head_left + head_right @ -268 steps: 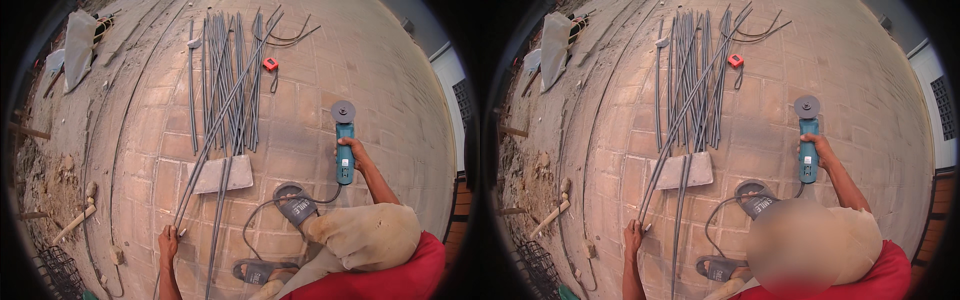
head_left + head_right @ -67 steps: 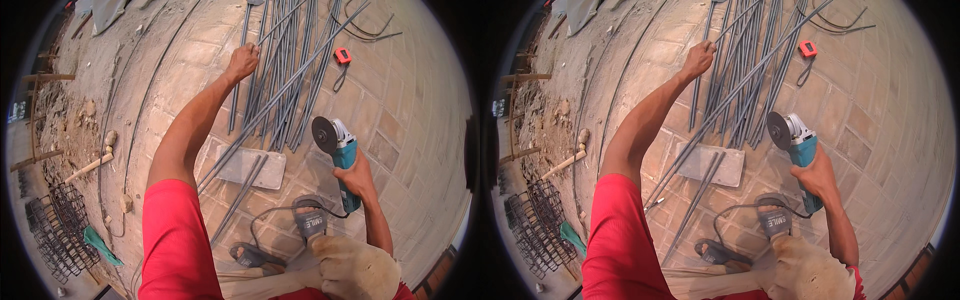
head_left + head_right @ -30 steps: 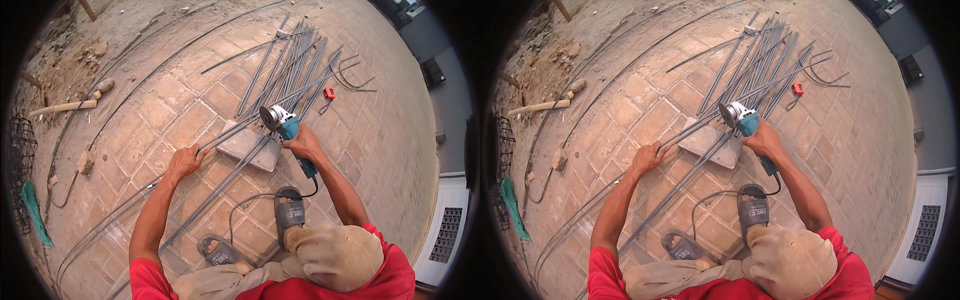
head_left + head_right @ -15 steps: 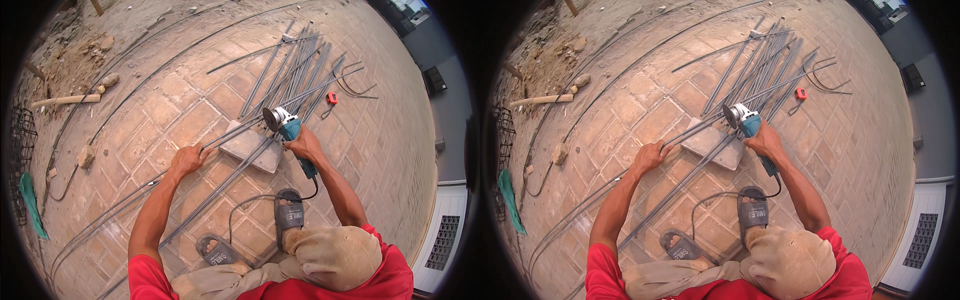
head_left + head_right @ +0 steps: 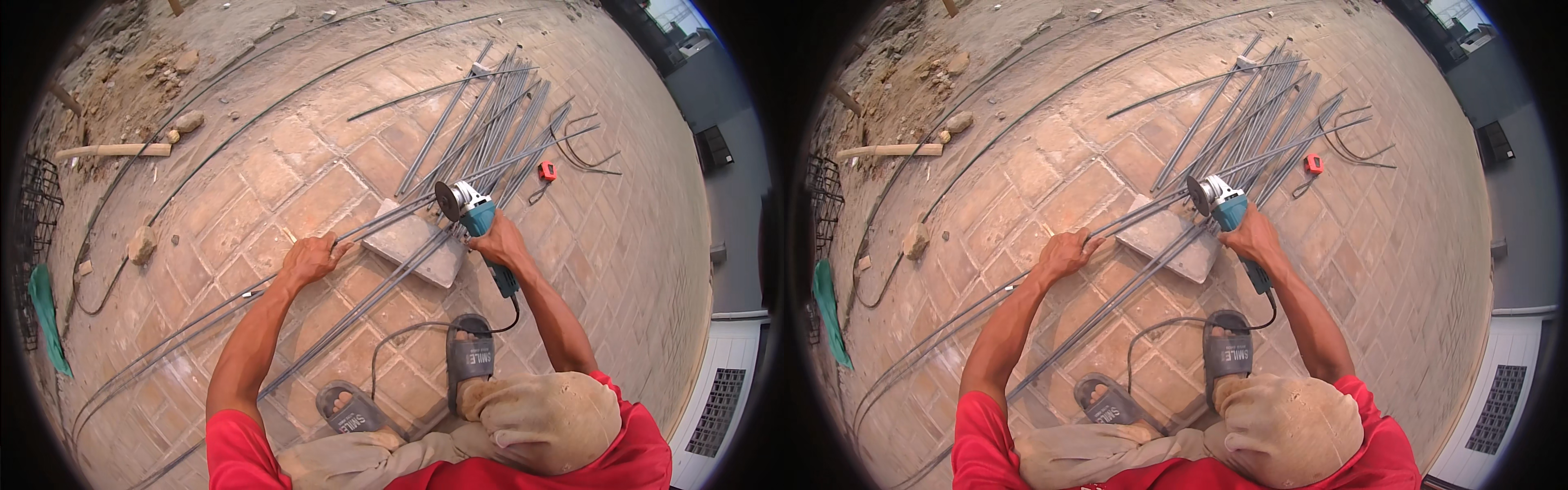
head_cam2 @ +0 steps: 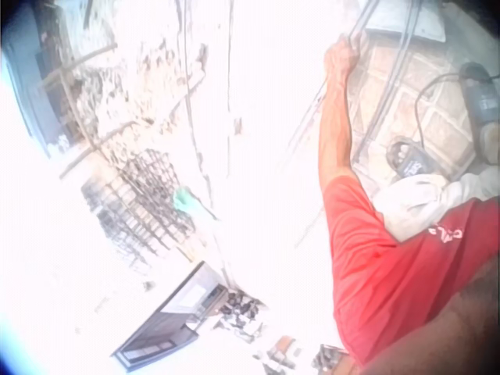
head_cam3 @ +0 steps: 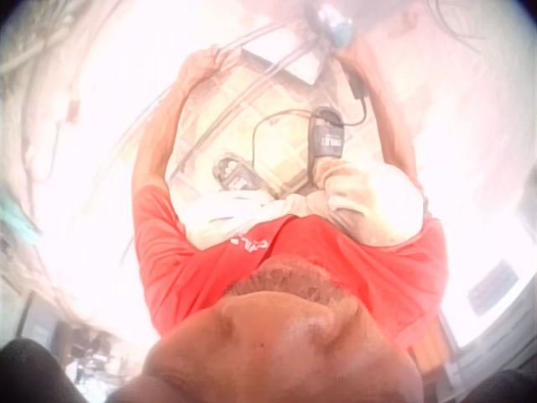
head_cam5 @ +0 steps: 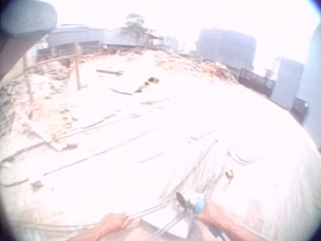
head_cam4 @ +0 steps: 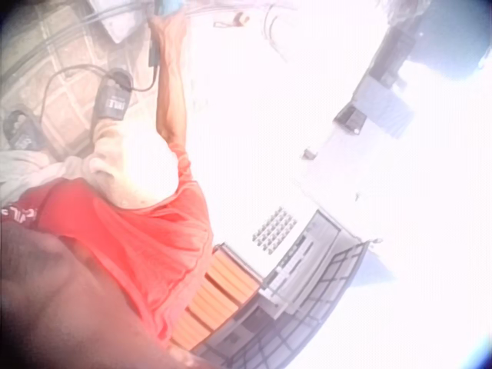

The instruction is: The person uses an angle grinder to cut through several thin metal rods placed on a brick on a paved patio.

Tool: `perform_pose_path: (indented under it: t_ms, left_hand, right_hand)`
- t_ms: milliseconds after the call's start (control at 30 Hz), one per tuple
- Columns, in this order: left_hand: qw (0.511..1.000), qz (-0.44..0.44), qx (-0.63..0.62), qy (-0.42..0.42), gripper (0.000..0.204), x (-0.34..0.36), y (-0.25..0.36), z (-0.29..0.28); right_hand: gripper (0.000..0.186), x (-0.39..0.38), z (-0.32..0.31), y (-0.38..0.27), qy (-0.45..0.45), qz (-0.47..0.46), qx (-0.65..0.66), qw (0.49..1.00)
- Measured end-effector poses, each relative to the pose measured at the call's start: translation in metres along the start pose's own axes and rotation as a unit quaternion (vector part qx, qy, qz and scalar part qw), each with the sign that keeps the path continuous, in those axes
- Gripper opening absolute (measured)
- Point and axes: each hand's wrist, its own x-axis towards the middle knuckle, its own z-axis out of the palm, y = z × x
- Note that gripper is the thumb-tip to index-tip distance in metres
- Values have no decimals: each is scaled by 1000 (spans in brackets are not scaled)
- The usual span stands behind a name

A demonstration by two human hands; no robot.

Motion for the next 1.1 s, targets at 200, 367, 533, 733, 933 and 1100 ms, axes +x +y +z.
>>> perform_pose_path:
  t_ms: [200,367,533,733,933,1100]
  left_hand:
    - [1000,-9,-1,-5,57,-2,5,-5]
    - [1000,-8,5,-9,59,-6,4,-8]
    - [1000,-13,7,-13,59,-9,3,-6]
    - [1000,5,-7,11,57,5,7,3]
    - [999,5,-3,49,57,4,-7,4]
    - [999,29,-2,40,60,-9,-21,9]
  right_hand:
    - [79,10,6,9,2,-10,4,1000]
    - [79,9,5,0,-4,-10,15,1000]
    - [79,8,6,-3,2,-26,38,999]
    - [80,16,-3,12,5,-33,38,999]
    - [80,22,-1,-9,8,-41,51,998]
    - [55,13,11,-16,-19,-43,56,997]
